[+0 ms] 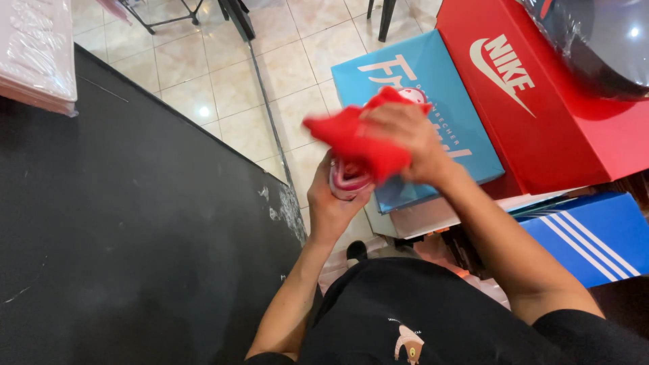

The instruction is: Organizing and dusting shoe boxes and footwear in a storage or retail environment.

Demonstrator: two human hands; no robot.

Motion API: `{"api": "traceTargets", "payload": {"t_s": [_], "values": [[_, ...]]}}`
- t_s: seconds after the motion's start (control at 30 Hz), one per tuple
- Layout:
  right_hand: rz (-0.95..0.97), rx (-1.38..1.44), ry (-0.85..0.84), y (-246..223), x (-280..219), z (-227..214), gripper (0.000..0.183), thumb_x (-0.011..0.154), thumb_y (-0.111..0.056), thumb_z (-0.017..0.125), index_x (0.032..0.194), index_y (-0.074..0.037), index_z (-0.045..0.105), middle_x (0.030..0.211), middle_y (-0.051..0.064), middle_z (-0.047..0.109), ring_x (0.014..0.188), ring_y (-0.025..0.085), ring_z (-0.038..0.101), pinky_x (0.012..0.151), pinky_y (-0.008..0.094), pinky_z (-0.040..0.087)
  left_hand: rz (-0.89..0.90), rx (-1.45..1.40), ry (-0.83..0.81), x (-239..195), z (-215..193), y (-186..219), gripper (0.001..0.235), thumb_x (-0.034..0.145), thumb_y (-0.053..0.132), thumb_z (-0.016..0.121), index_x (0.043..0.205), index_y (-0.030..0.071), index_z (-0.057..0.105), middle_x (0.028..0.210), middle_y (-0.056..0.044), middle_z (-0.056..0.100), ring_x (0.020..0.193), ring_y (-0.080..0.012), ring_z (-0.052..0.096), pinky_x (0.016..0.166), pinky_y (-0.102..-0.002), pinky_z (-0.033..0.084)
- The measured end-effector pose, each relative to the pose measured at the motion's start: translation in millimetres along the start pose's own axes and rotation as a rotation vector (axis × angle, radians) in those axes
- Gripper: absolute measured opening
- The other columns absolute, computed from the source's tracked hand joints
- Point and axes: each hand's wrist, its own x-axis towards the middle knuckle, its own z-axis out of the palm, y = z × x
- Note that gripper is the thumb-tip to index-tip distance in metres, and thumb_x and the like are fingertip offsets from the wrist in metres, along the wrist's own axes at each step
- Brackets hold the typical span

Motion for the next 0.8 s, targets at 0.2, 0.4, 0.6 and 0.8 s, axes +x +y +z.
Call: {"api": "traceTargets", "payload": {"t_s": [0.2, 0.4, 0.6, 0.8], "values": [[0.218, -0.733, 0.038, -41.4, -17.0, -71.4, 0.053, 0.089, -0.005, 0.056, 0.139, 0.011, 0.065, 0.146, 0.029, 0.059, 0.124, 0.052, 0.056, 0.103, 0.062, 0.041, -0.289, -0.111, 0.248, -22.2, -19.1, -11.4, 0.077, 0.066, 0.025, 0.096, 0.131, -0.001, 0.064, 0.115, -0.025, 0.073, 0.109, -0.0287, 0.07, 0.093, -0.048, 0.056], [0.444, -0.651, -0.907, -53.1, -99.0, -25.4, 0.101, 0.062, -0.048, 0.077, 0.154, -0.052, 0.034, 0.173, -0.009, 0.023, 0.154, 0.048, 0.025, 0.112, 0.075, 0.027, -0.494, -0.164, 0.507, -57.8, -55.3, -50.6, 0.064, 0.071, 0.022, 0.094, 0.124, -0.002, 0.069, 0.113, -0.017, 0.075, 0.102, -0.0151, 0.066, 0.089, -0.041, 0.056], [0.407, -0.372, -0.67, 128.0, -38.2, 5.2, 0.091, 0.081, -0.026, 0.074, 0.162, -0.029, 0.034, 0.17, 0.009, 0.029, 0.155, 0.047, 0.015, 0.115, 0.079, 0.011, -0.532, -0.144, 0.52, -56.7, -62.3, -17.6, 0.046, 0.075, 0.032, 0.082, 0.105, -0.001, 0.074, 0.103, -0.014, 0.079, 0.093, -0.0224, 0.077, 0.08, -0.036, 0.065], [0.807, -0.582, -0.44, 144.6, 1.2, 47.7, 0.073, 0.103, -0.068, 0.044, 0.161, -0.024, 0.038, 0.166, 0.02, 0.03, 0.146, 0.06, 0.013, 0.112, 0.077, 0.003, -0.366, -0.203, 0.387, -51.8, -64.3, -7.1, 0.044, 0.077, 0.03, 0.081, 0.108, 0.001, 0.073, 0.106, -0.014, 0.078, 0.096, -0.0267, 0.077, 0.084, -0.039, 0.066]]}}
